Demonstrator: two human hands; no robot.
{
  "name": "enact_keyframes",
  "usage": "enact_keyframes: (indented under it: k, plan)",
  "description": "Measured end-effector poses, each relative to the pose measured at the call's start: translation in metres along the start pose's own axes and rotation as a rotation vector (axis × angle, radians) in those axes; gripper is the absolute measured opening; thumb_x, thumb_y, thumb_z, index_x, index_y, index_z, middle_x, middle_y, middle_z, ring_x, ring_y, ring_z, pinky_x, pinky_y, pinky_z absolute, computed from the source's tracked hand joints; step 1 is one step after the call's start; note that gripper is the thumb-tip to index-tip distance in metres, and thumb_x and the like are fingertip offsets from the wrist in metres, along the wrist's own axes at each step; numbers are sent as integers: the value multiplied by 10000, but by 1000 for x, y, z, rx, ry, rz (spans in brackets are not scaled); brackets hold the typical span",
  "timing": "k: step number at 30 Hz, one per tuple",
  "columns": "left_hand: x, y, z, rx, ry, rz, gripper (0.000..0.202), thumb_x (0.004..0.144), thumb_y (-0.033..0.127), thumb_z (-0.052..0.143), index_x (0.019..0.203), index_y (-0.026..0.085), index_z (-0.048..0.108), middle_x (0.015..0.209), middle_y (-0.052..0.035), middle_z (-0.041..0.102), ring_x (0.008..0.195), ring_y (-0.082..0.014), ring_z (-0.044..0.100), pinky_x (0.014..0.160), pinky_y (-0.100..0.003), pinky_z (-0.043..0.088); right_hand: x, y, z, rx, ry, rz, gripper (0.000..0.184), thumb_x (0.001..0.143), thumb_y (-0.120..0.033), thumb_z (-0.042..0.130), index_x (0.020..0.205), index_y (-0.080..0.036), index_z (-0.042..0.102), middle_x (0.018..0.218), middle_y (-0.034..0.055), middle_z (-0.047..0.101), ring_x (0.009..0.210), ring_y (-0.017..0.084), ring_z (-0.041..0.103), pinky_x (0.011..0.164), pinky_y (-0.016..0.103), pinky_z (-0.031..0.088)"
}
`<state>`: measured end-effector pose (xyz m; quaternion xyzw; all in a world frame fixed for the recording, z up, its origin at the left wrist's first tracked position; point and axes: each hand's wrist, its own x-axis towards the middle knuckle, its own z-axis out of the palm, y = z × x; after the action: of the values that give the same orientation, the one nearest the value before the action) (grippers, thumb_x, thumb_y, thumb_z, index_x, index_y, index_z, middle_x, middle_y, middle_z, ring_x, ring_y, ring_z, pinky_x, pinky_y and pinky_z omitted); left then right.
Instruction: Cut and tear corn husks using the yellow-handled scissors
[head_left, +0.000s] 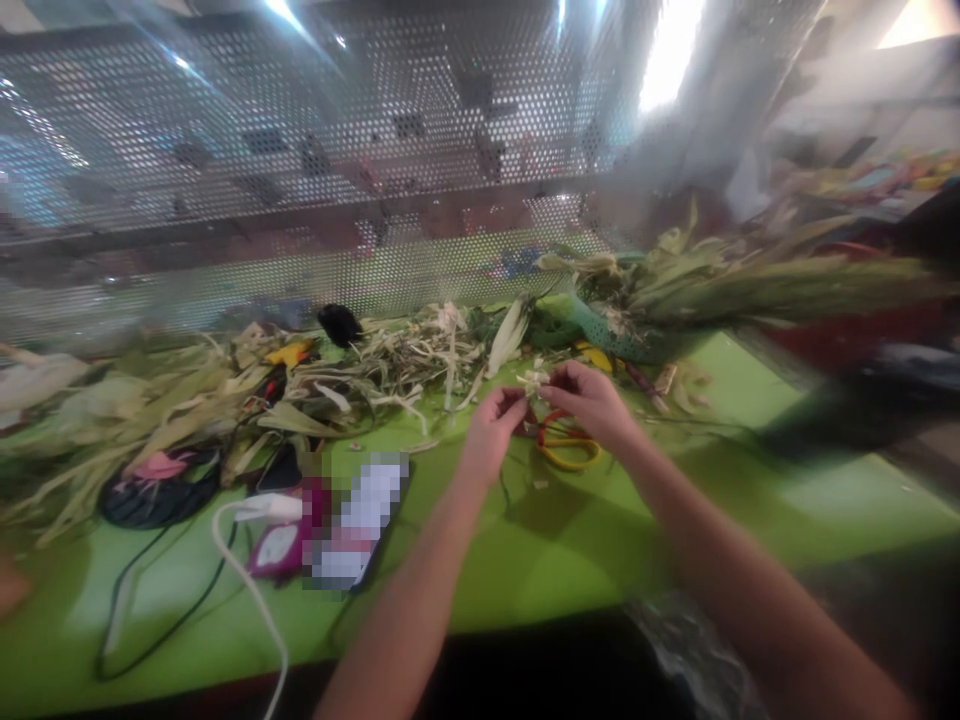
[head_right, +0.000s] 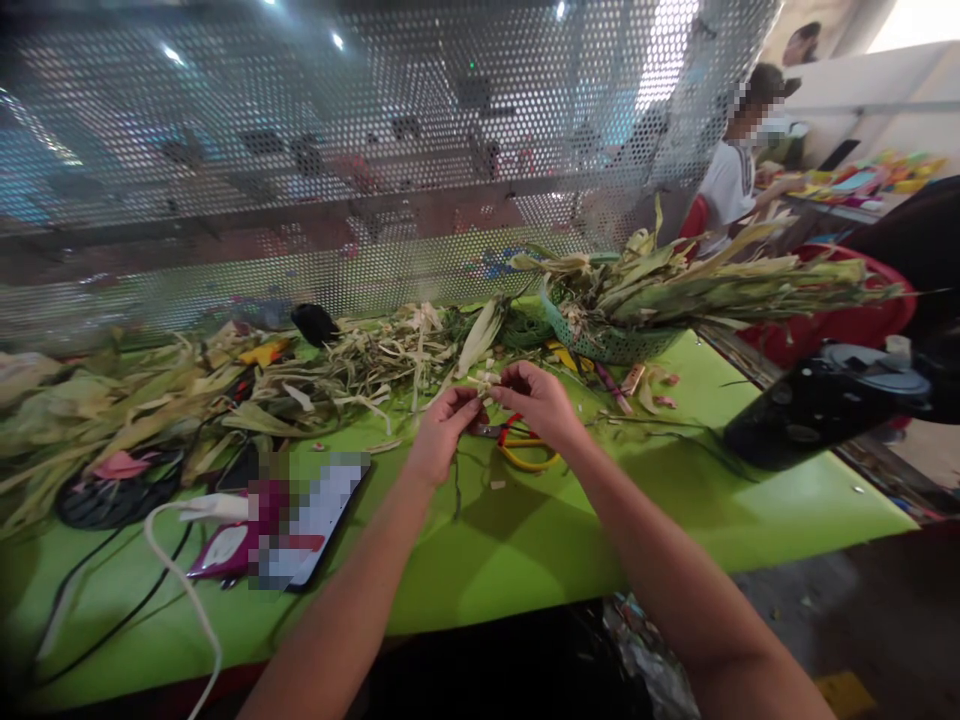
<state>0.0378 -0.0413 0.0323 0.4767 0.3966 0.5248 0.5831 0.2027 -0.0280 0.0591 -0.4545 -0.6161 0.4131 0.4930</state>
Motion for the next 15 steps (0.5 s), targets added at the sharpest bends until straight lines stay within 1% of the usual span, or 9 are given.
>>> enact_keyframes:
  k: [2,4,7,11,15]
  plan:
    - [-1,0,0,5,-21,1,311,758,395,733,935,168,616,827,-1,645,690,-95,583,637,-223,453,-1,-2,-1,0,23,-18,381,725,-543,741,820,-200,604,740,1,602,656,136,539,606,267,474]
    - [-2,1,1,10,-36,-6,319,773,412,722,958,173,622,856,-7,656,680,-95,581,655,-236,475,-1,-3,-3,-39,47,-42,333,759,-511,720,804,-194,627,730,6,614,659,138,545,616,267,474]
    - [-4,3,4,11,-12,27,347,785,446,714,1001,186,631,885,-13,666,697,-103,585,653,-239,486,-3,-5,-3,-76,42,-44,279,766,-459,713,778,-187,650,706,8,625,643,138,541,600,263,466]
    - [-4,4,5,56,54,50,331,754,443,745,906,172,634,826,-8,659,724,-109,584,620,-215,466,-4,-3,-1,-60,21,-8,244,742,-419,721,769,-184,662,688,5,624,633,143,547,592,274,474]
    - [-3,2,4,83,67,60,312,749,435,747,852,164,632,782,0,656,711,-101,574,608,-200,449,-5,2,1,-55,-8,6,216,751,-391,709,756,-183,654,683,4,627,615,143,558,598,284,475]
